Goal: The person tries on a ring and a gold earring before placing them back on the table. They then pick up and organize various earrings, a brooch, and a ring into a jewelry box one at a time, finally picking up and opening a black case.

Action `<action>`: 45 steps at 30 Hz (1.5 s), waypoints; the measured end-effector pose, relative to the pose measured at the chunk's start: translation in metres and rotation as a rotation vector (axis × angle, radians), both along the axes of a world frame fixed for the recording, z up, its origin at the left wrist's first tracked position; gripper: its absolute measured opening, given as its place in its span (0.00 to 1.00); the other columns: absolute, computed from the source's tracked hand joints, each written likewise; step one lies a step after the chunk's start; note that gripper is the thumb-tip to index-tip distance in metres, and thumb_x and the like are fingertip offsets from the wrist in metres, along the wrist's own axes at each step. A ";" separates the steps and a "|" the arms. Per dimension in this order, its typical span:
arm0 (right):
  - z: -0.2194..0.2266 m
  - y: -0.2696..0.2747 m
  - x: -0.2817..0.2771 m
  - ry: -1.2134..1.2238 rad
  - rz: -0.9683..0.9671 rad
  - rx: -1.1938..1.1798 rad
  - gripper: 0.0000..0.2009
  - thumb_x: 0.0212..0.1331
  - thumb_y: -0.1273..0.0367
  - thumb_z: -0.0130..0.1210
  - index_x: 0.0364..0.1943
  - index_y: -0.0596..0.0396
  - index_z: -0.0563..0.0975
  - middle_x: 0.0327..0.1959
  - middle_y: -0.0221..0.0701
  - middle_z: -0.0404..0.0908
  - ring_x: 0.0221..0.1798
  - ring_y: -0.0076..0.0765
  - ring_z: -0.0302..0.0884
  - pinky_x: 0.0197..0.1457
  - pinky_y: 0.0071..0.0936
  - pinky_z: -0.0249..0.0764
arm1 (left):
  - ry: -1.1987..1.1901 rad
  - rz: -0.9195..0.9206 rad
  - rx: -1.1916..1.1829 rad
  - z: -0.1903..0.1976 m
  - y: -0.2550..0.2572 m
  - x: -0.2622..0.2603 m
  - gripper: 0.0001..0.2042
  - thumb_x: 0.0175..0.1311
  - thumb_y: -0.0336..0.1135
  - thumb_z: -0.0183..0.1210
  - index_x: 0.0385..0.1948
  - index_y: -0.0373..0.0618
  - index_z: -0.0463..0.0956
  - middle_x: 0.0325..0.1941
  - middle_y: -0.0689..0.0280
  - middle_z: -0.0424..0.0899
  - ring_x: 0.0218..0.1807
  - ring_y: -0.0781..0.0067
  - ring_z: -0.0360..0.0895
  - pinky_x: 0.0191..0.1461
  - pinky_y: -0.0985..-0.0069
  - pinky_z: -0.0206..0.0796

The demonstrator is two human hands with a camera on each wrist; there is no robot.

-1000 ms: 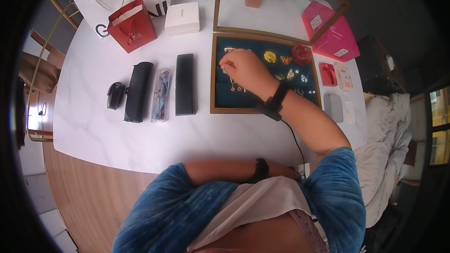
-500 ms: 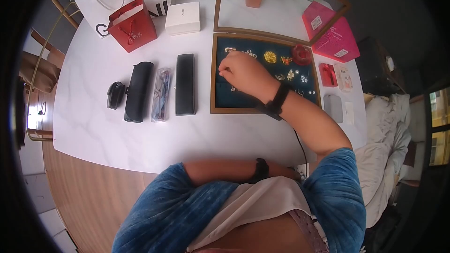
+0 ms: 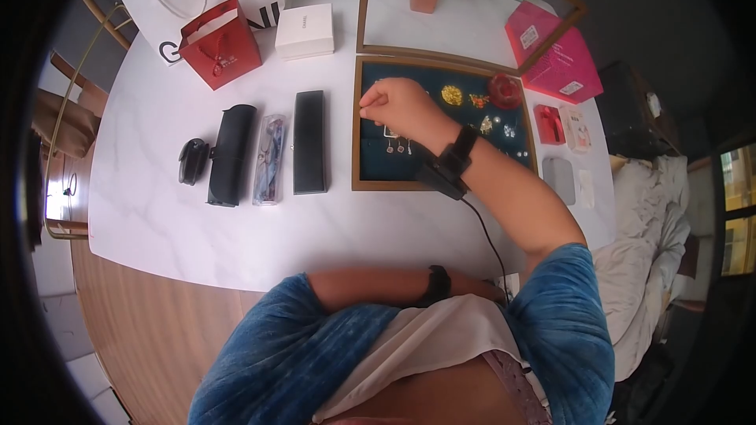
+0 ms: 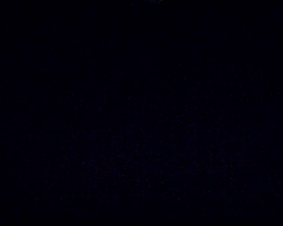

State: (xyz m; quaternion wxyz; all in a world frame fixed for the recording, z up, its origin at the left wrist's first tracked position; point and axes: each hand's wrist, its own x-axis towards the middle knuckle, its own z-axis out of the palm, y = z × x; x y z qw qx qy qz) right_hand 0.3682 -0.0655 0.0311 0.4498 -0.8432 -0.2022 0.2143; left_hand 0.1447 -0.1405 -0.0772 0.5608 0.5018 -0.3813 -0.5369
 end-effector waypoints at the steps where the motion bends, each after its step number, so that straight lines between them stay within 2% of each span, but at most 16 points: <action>1: -0.006 -0.001 0.004 -0.035 0.012 -0.005 0.08 0.67 0.69 0.68 0.44 0.61 0.87 0.40 0.35 0.90 0.38 0.26 0.87 0.42 0.26 0.80 | 0.004 -0.007 -0.021 -0.008 -0.005 -0.001 0.21 0.82 0.46 0.48 0.68 0.49 0.79 0.71 0.58 0.82 0.72 0.57 0.77 0.78 0.61 0.62; 2: -0.009 -0.002 0.006 -0.070 0.024 -0.010 0.08 0.67 0.69 0.68 0.43 0.61 0.87 0.40 0.34 0.90 0.38 0.26 0.87 0.42 0.26 0.80 | 0.008 -0.014 -0.042 -0.016 -0.010 -0.003 0.21 0.82 0.45 0.48 0.68 0.49 0.78 0.71 0.58 0.82 0.73 0.58 0.77 0.78 0.61 0.62; 5: -0.004 -0.004 0.002 -0.134 0.021 -0.104 0.09 0.67 0.67 0.68 0.41 0.60 0.88 0.37 0.35 0.90 0.37 0.28 0.87 0.42 0.28 0.80 | -0.013 -0.013 0.009 -0.002 -0.001 0.001 0.22 0.82 0.47 0.49 0.68 0.50 0.79 0.71 0.58 0.82 0.73 0.59 0.76 0.78 0.62 0.61; 8: -0.007 -0.008 -0.004 -0.385 0.070 -0.084 0.09 0.66 0.67 0.69 0.40 0.59 0.89 0.34 0.35 0.90 0.36 0.30 0.87 0.42 0.30 0.80 | 0.205 0.129 0.021 -0.011 -0.008 -0.004 0.18 0.74 0.45 0.61 0.57 0.45 0.86 0.56 0.60 0.90 0.56 0.66 0.86 0.63 0.66 0.76; 11: 0.006 -0.005 -0.016 -0.262 0.088 -0.145 0.08 0.66 0.67 0.68 0.39 0.58 0.89 0.34 0.36 0.90 0.36 0.32 0.87 0.42 0.31 0.80 | -0.024 0.083 0.010 -0.027 -0.019 -0.007 0.18 0.79 0.44 0.55 0.62 0.50 0.84 0.64 0.61 0.86 0.64 0.64 0.82 0.71 0.65 0.70; 15: 0.007 -0.005 -0.025 -0.226 0.077 -0.177 0.09 0.67 0.66 0.66 0.39 0.59 0.89 0.33 0.35 0.91 0.36 0.35 0.88 0.41 0.31 0.80 | -0.480 0.016 -0.076 -0.016 -0.012 -0.003 0.19 0.80 0.43 0.53 0.66 0.53 0.81 0.68 0.62 0.83 0.69 0.62 0.77 0.77 0.63 0.64; 18: 0.008 -0.007 -0.025 -0.219 0.070 -0.191 0.09 0.67 0.66 0.66 0.41 0.58 0.88 0.34 0.34 0.90 0.38 0.36 0.88 0.43 0.32 0.80 | -0.281 -0.019 -0.028 -0.001 -0.003 0.001 0.20 0.80 0.42 0.53 0.67 0.52 0.80 0.68 0.61 0.82 0.70 0.61 0.77 0.77 0.62 0.63; 21: 0.001 -0.010 -0.025 -0.430 0.145 -0.181 0.10 0.66 0.66 0.67 0.43 0.58 0.87 0.36 0.34 0.88 0.41 0.39 0.87 0.47 0.34 0.80 | -0.404 -0.031 -0.052 -0.001 -0.003 0.001 0.21 0.79 0.42 0.53 0.69 0.50 0.78 0.70 0.59 0.82 0.71 0.60 0.76 0.79 0.61 0.62; 23: 0.004 -0.014 -0.029 -0.490 0.198 -0.226 0.09 0.65 0.67 0.67 0.43 0.58 0.87 0.37 0.35 0.87 0.43 0.40 0.86 0.48 0.35 0.80 | -0.348 -0.034 -0.124 -0.020 -0.012 -0.003 0.21 0.80 0.42 0.53 0.70 0.48 0.77 0.71 0.57 0.81 0.72 0.58 0.75 0.79 0.61 0.61; 27: 0.002 -0.020 -0.028 -0.501 0.247 -0.219 0.09 0.66 0.68 0.67 0.43 0.59 0.87 0.38 0.35 0.86 0.43 0.41 0.85 0.49 0.37 0.80 | -0.325 -0.079 -0.083 0.002 -0.003 0.002 0.22 0.80 0.41 0.52 0.71 0.45 0.76 0.73 0.56 0.79 0.75 0.57 0.74 0.81 0.60 0.60; 30: 0.003 -0.018 -0.024 -0.507 0.233 -0.211 0.07 0.66 0.70 0.66 0.43 0.59 0.86 0.38 0.36 0.85 0.42 0.41 0.85 0.48 0.37 0.80 | -0.354 -0.068 -0.009 0.010 0.001 0.004 0.22 0.80 0.41 0.52 0.71 0.46 0.76 0.73 0.55 0.79 0.74 0.56 0.75 0.81 0.60 0.61; 33: -0.004 -0.014 -0.016 -0.460 0.180 -0.058 0.07 0.66 0.71 0.65 0.42 0.60 0.86 0.37 0.37 0.85 0.41 0.40 0.85 0.47 0.36 0.79 | -0.333 -0.073 -0.030 0.006 0.001 0.004 0.22 0.80 0.41 0.52 0.71 0.48 0.76 0.73 0.54 0.79 0.74 0.57 0.75 0.81 0.60 0.62; 36: -0.002 -0.009 -0.016 -0.455 0.160 -0.060 0.06 0.67 0.72 0.61 0.41 0.60 0.85 0.40 0.40 0.84 0.45 0.47 0.83 0.49 0.41 0.79 | -0.329 -0.077 -0.067 0.004 -0.001 0.003 0.22 0.79 0.40 0.53 0.71 0.50 0.77 0.73 0.55 0.79 0.73 0.58 0.76 0.80 0.60 0.64; 39: -0.003 -0.009 -0.016 -0.590 0.170 -0.052 0.07 0.68 0.72 0.59 0.41 0.60 0.85 0.40 0.42 0.84 0.44 0.48 0.83 0.50 0.40 0.79 | -0.372 -0.096 0.010 0.016 0.004 0.006 0.22 0.78 0.39 0.53 0.71 0.51 0.77 0.72 0.55 0.80 0.73 0.59 0.77 0.80 0.60 0.64; 42: -0.008 -0.010 -0.012 -0.633 0.178 -0.074 0.06 0.67 0.72 0.62 0.41 0.61 0.85 0.40 0.42 0.86 0.45 0.50 0.85 0.51 0.41 0.80 | -0.228 -0.106 0.070 0.022 0.006 0.003 0.22 0.78 0.39 0.53 0.71 0.50 0.77 0.72 0.55 0.80 0.72 0.58 0.77 0.80 0.60 0.64; 45: -0.008 -0.009 -0.011 -0.602 0.143 -0.072 0.06 0.67 0.72 0.62 0.42 0.60 0.85 0.41 0.42 0.87 0.48 0.51 0.85 0.53 0.42 0.80 | -0.172 -0.102 -0.034 0.039 0.025 0.012 0.22 0.78 0.39 0.53 0.71 0.51 0.77 0.72 0.56 0.80 0.73 0.58 0.77 0.80 0.60 0.64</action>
